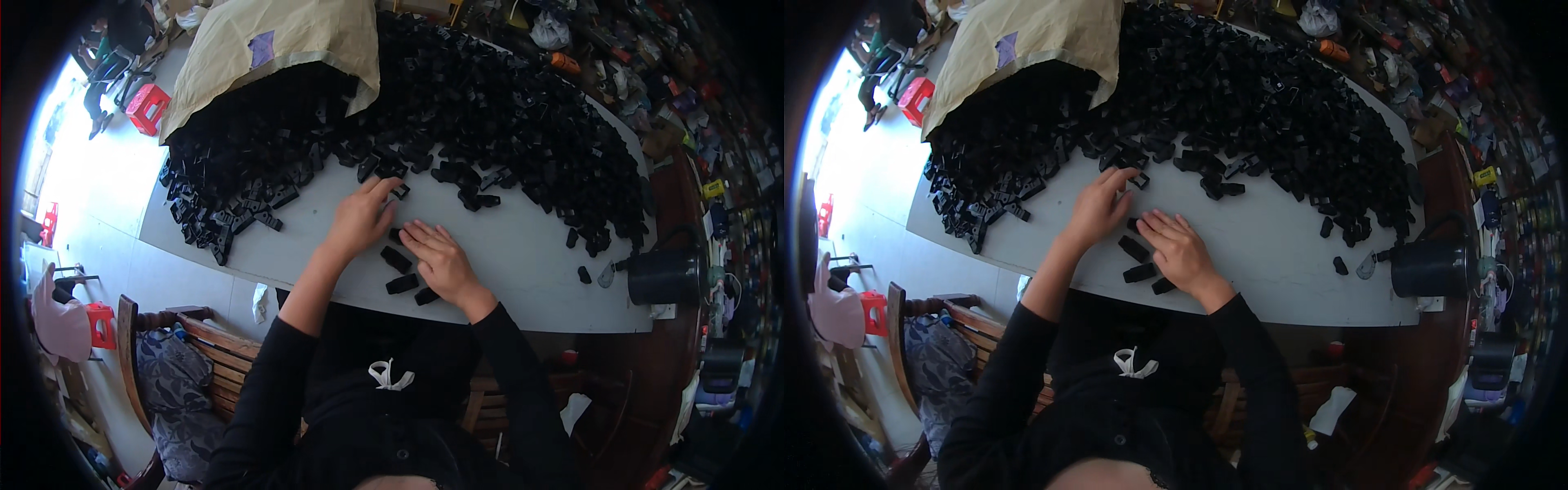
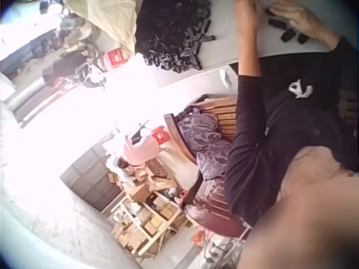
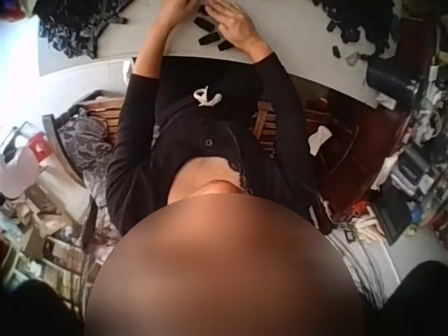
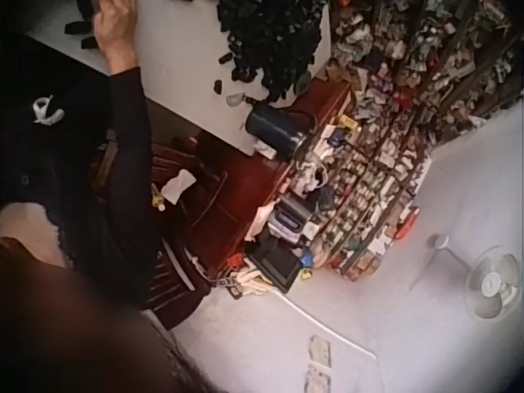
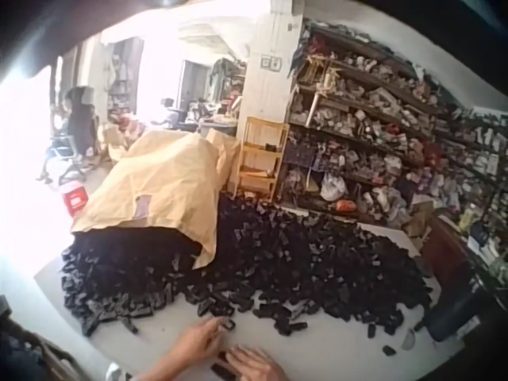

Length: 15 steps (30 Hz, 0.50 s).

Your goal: Assembling or inspecting small black plastic buckles at a workstation.

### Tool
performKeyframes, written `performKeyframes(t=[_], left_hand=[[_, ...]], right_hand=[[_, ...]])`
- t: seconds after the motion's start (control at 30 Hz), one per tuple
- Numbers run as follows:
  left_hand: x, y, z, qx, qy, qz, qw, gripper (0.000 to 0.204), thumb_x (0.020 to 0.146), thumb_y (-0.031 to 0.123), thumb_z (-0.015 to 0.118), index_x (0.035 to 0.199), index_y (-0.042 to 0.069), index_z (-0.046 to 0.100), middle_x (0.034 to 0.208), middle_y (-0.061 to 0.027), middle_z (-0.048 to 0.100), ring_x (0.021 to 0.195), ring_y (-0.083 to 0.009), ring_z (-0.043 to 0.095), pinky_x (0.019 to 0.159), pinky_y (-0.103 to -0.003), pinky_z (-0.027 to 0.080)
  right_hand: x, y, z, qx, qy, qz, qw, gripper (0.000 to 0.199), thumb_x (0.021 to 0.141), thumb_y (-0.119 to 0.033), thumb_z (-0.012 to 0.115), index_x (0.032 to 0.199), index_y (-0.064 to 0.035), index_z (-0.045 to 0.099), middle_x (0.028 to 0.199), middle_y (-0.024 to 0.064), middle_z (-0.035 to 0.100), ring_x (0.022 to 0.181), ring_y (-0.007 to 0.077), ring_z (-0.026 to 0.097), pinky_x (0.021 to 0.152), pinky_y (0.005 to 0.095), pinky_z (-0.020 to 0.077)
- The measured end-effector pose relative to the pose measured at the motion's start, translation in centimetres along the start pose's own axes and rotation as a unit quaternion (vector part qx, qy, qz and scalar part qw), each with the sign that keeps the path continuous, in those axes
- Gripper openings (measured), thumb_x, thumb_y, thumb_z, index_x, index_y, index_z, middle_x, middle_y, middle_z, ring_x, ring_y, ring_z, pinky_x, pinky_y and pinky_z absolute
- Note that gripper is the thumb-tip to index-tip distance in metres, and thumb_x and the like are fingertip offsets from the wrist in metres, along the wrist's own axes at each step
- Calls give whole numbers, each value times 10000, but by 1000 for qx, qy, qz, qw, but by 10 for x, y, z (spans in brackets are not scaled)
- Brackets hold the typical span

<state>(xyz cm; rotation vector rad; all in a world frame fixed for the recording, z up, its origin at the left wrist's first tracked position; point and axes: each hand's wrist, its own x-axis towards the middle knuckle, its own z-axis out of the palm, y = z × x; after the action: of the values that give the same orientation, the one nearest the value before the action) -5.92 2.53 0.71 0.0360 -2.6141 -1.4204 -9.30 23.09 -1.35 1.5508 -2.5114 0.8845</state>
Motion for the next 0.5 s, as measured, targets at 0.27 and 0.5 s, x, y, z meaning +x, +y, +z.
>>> performKeyframes(t=[0.27, 0.5], left_hand=[[-13, -3, 15, 198, 71, 71, 975, 125, 799, 118, 698, 910, 85, 651, 1083, -64, 577, 932, -286, 625, 757, -377, 527], [-26, -15, 16, 107, 57, 108, 987, 154, 784, 72, 705, 911, 65, 618, 1042, -79, 598, 893, -292, 634, 759, -366, 531]], right_hand=[[11, 47, -33, -122, 170, 159, 965, 362, 804, 89, 531, 1097, -60, 682, 1051, 113, 618, 996, 298, 591, 836, 388, 500], [20, 48, -38, -161, 8, 119, 980, 337, 787, 53, 629, 1097, -68, 678, 949, 91, 572, 922, 283, 583, 780, 373, 502]])
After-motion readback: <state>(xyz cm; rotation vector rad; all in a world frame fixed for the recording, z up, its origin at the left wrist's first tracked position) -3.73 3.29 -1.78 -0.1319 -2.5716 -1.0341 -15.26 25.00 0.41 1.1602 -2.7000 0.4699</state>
